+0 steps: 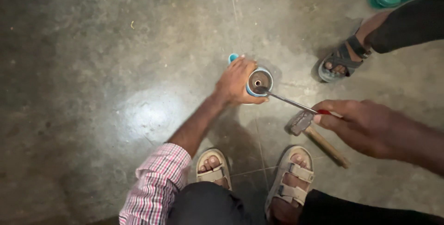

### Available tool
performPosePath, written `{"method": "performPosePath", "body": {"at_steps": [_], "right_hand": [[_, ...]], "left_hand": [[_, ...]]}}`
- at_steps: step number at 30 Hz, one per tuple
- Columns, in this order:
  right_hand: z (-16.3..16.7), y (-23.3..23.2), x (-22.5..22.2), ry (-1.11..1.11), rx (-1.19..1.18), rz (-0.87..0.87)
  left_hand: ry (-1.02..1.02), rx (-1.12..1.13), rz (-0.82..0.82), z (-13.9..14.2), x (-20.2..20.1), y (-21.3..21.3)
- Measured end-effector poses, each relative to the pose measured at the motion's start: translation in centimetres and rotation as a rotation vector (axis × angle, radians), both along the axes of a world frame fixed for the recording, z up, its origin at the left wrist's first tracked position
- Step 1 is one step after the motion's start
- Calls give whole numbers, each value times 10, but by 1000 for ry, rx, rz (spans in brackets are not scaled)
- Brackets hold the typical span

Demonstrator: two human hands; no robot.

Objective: The person uses a hammer and screwdriver to remove a stuck part from a metal container, then uses pliers to trim edges and remove a plastic piece. The person works on the floor and later moves to a workbench to continue trimming.

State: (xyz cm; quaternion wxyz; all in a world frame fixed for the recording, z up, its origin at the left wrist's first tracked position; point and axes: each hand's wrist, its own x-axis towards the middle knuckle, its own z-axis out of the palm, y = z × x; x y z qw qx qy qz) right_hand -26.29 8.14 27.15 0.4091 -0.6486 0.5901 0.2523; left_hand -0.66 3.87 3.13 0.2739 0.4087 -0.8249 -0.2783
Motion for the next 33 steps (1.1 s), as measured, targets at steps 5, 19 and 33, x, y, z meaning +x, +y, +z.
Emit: {"method": "performPosePath", "body": {"at_steps": [5,19,33], "right_hand": [[12,-2,1,172,62,-22],[17,3,30,137,31,-74],[23,-6,51,242,195,-196]], "left_hand": [[72,-38,297,1,-30,32],[-109,74,289,10,-11,44],[-89,149,-42,10,7,16]]}}
